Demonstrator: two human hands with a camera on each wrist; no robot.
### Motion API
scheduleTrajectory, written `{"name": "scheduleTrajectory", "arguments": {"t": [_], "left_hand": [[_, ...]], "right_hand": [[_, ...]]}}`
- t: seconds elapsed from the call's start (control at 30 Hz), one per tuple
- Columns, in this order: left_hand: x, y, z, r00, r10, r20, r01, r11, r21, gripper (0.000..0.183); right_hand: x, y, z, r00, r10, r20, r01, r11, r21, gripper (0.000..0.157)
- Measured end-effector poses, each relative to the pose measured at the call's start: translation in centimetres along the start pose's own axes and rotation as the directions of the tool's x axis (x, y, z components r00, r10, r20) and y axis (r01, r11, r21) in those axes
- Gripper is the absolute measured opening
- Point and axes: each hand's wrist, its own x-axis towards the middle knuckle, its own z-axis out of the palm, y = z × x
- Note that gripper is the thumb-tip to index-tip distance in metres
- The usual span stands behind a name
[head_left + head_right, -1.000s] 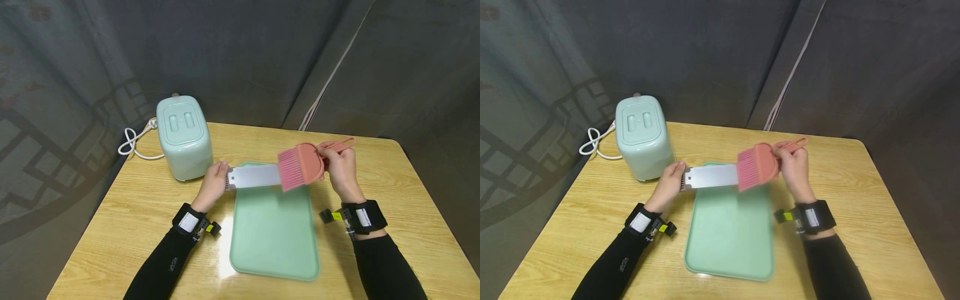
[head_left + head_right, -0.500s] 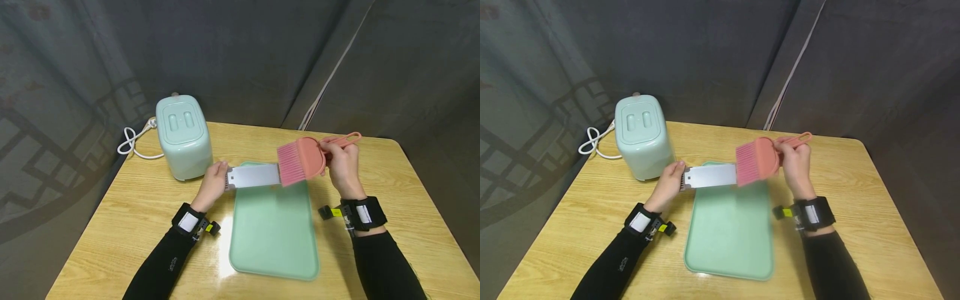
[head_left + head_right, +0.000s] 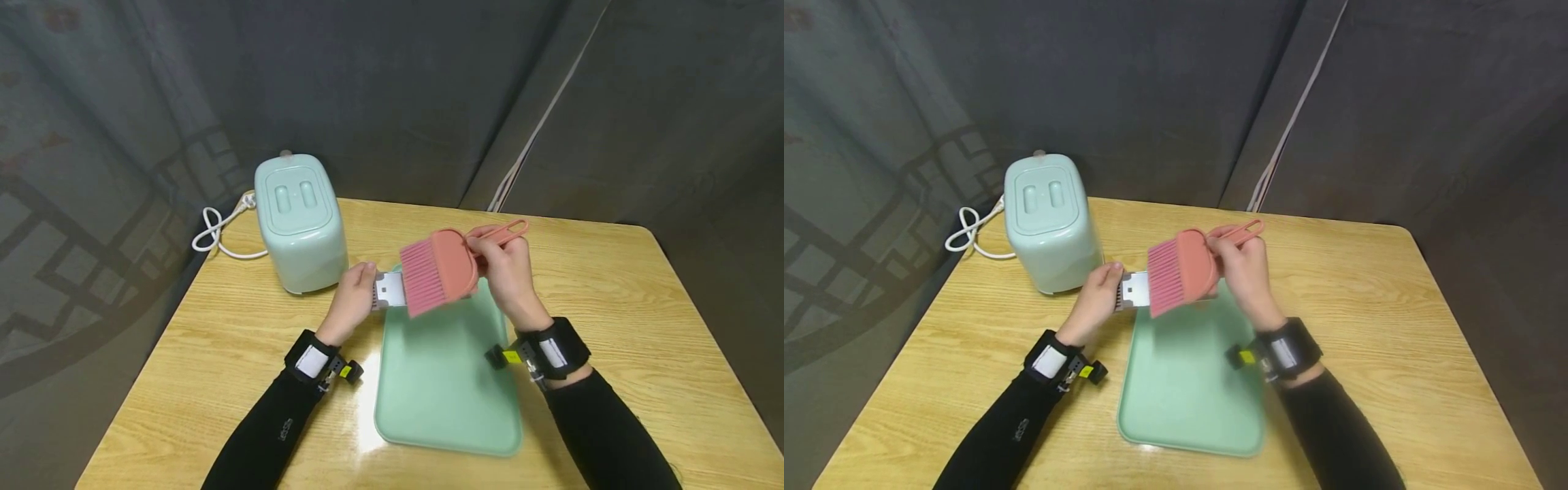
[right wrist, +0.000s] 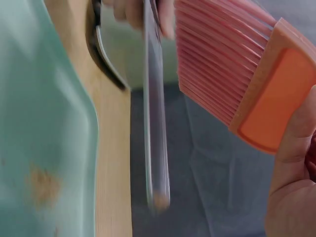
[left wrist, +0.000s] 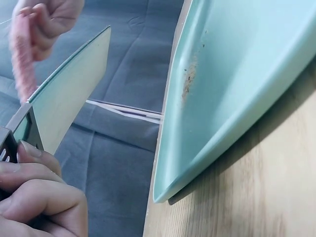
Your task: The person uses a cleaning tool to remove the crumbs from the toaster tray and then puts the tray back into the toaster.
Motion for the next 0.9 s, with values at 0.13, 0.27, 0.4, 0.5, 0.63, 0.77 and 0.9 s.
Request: {"name": "scheduleTrajectory", "arguments": {"t": [0.13,0.27,0.4,0.5,0.63,0.77,0.9], "left_hand": [[0.0,0.0,0.0,1.000,0.030,0.001,-0.030,1.000,-0.008,0.040],[-0.1,0.1,-0.1,0.998,0.063,0.004,-0.063,0.998,-0.018,0.040],[-0.2,0.1,-0.1,0.998,0.065,0.011,-0.064,0.998,-0.029,0.039],[-0.1,0.2,-0.1,0.999,0.055,0.004,-0.054,0.998,-0.035,0.038],[-0.1,0.1,-0.1,0.999,0.039,0.000,-0.039,0.999,-0.032,0.037],[-0.1,0.1,0.0,1.000,0.031,0.001,-0.031,0.999,-0.023,0.039],[-0.2,0.2,-0.1,1.000,0.021,0.002,-0.021,1.000,-0.021,0.040]], "right_hand": [[-0.3,-0.1,2.0,1.000,0.005,0.021,-0.004,0.998,-0.065,0.018],[-0.5,0.1,3.2,0.999,0.014,0.037,-0.012,0.998,-0.068,0.020],[-0.6,0.4,3.6,0.999,0.032,0.038,-0.029,0.997,-0.067,0.020],[-0.7,0.8,3.6,0.998,0.046,0.034,-0.043,0.996,-0.079,0.020],[-0.7,1.3,3.3,0.997,0.063,0.040,-0.059,0.994,-0.090,0.020],[-0.7,1.5,2.8,0.997,0.065,0.039,-0.060,0.991,-0.123,0.021],[-0.7,1.2,2.3,0.998,0.060,0.026,-0.055,0.985,-0.163,0.021]]}}
